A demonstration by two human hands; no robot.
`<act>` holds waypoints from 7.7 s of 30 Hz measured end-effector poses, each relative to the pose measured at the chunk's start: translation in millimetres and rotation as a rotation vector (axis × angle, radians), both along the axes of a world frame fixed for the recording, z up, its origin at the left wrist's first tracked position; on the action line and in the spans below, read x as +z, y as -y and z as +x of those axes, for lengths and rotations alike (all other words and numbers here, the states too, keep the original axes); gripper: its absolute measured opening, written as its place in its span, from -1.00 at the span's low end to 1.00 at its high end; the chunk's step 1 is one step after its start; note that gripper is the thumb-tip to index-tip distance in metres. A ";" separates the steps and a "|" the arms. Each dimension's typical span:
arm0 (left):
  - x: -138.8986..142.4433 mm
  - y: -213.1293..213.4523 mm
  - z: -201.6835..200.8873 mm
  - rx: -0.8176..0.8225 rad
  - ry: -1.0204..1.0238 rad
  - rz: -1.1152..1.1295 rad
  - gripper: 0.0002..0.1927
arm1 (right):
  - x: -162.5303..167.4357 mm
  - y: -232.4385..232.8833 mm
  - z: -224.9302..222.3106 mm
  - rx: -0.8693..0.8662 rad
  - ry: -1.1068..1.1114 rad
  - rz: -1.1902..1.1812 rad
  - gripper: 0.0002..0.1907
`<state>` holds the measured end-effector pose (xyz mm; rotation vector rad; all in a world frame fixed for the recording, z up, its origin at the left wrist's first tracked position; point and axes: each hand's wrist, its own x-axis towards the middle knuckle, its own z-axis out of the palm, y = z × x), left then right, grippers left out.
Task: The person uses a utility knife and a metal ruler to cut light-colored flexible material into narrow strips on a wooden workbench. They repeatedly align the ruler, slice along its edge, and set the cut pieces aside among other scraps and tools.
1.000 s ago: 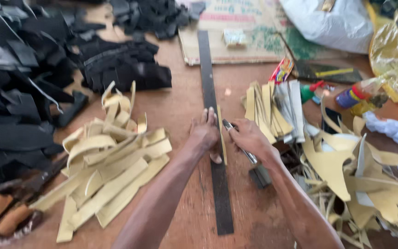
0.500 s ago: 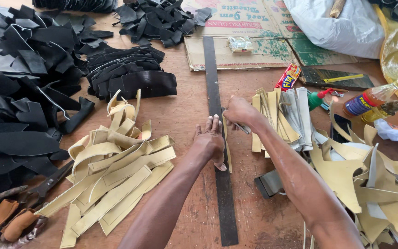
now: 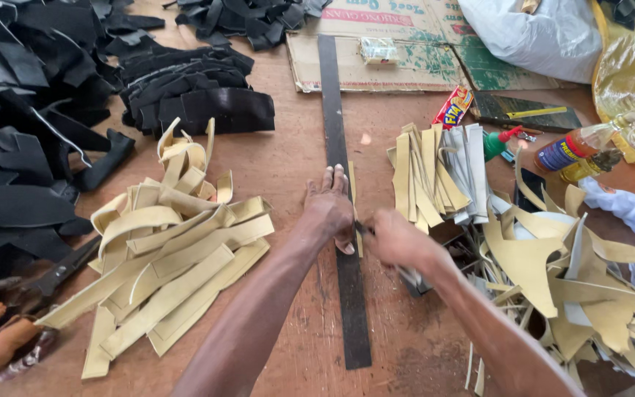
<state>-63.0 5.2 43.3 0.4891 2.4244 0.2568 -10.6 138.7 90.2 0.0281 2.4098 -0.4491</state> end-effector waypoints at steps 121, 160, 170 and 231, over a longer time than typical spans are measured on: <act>10.2 0.4 0.9 -0.039 0.030 -0.093 0.63 | -29.9 -8.8 -103.9 0.063 -0.614 -0.375 -0.43; 7.9 3.5 7.7 0.014 -0.025 0.010 0.61 | -35.5 -30.5 -98.9 0.217 -0.749 -0.072 -0.35; -46.0 5.2 44.6 0.014 -0.413 0.333 -0.09 | 37.0 -20.5 35.8 -0.206 -0.192 -0.406 -0.72; -5.8 14.5 61.8 0.056 -0.139 0.210 0.16 | 29.8 2.2 93.7 -0.099 0.113 0.150 -0.69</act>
